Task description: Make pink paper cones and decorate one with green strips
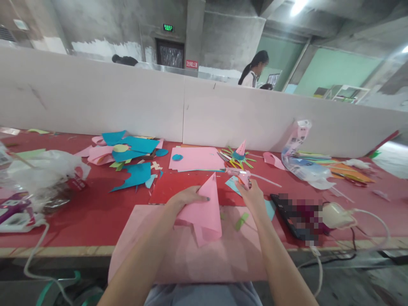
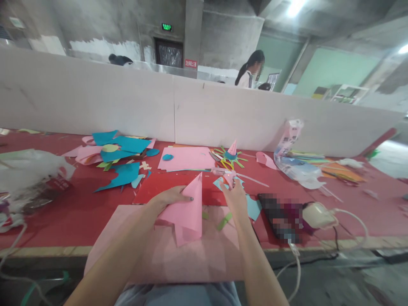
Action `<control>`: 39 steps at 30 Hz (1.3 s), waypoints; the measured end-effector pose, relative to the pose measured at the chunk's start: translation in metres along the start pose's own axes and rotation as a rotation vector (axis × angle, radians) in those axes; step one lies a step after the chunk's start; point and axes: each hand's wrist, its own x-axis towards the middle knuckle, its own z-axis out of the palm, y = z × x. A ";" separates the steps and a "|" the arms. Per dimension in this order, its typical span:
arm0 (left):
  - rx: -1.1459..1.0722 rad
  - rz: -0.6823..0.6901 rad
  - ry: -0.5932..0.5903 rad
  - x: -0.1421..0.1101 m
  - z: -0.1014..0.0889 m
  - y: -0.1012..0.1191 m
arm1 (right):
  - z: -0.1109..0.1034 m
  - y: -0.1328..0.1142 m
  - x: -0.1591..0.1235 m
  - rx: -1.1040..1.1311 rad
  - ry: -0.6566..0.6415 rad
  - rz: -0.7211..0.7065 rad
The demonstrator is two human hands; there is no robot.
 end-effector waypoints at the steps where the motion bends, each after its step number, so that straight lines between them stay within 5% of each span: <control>1: -0.009 0.003 -0.005 0.000 0.000 0.000 | 0.001 0.005 0.006 -0.008 0.023 0.021; 7: 0.005 0.019 0.003 0.004 -0.001 -0.004 | 0.003 0.027 0.030 -0.015 0.010 0.107; 19: 0.101 0.041 0.018 0.007 -0.003 -0.006 | 0.018 0.039 0.026 0.105 -0.046 -0.038; 26: 0.103 0.079 0.005 0.007 -0.003 -0.007 | 0.016 0.051 0.039 -0.036 0.053 0.062; 33: 0.124 0.081 0.013 0.005 -0.003 -0.006 | 0.019 0.071 0.069 -0.188 0.064 0.050; 39: 0.113 0.066 0.003 0.004 -0.002 -0.006 | 0.014 0.069 0.066 -0.325 0.144 -0.049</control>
